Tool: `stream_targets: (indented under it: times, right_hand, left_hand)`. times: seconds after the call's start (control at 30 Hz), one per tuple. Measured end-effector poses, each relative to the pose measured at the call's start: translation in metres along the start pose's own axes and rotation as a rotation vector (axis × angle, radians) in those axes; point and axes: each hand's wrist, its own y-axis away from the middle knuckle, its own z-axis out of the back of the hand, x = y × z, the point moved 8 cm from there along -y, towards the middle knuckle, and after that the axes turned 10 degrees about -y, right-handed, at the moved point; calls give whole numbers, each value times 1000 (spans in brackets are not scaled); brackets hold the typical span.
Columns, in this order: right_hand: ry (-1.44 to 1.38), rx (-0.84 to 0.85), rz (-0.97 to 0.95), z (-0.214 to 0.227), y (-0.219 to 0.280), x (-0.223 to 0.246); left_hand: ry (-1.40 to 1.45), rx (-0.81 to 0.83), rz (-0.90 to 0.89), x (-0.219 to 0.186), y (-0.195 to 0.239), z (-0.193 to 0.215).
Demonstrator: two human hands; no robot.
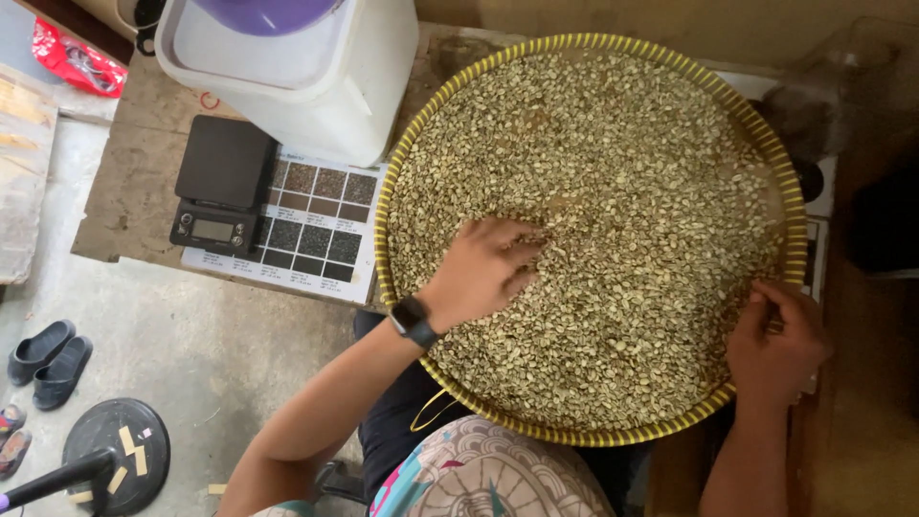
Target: The person sits on the floor and uses both hands to sift through a large woven tray filled with light-colored grains. They repeatedly pick up small handfuls, inspect them, and place them back into the tray, occasionally moving items to the side.
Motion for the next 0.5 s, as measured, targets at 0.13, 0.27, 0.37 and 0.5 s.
stream_targets:
  times: [0.13,0.27,0.37,0.5]
  right_hand:
    - [4,6,-36,0,2,-6]
    - [25,12,8,-2,3,-10]
    - [1,2,1,-2,2,-7]
    - [26,-19,-20,0,2,-7]
  left_hand:
    - [-84,-27,141,37,2,-5]
    - [-81,-34,153,37,-24,-9]
    - [-128,-6,122,37,-48,-29]
    - [-191,18,44,35,-69,-55]
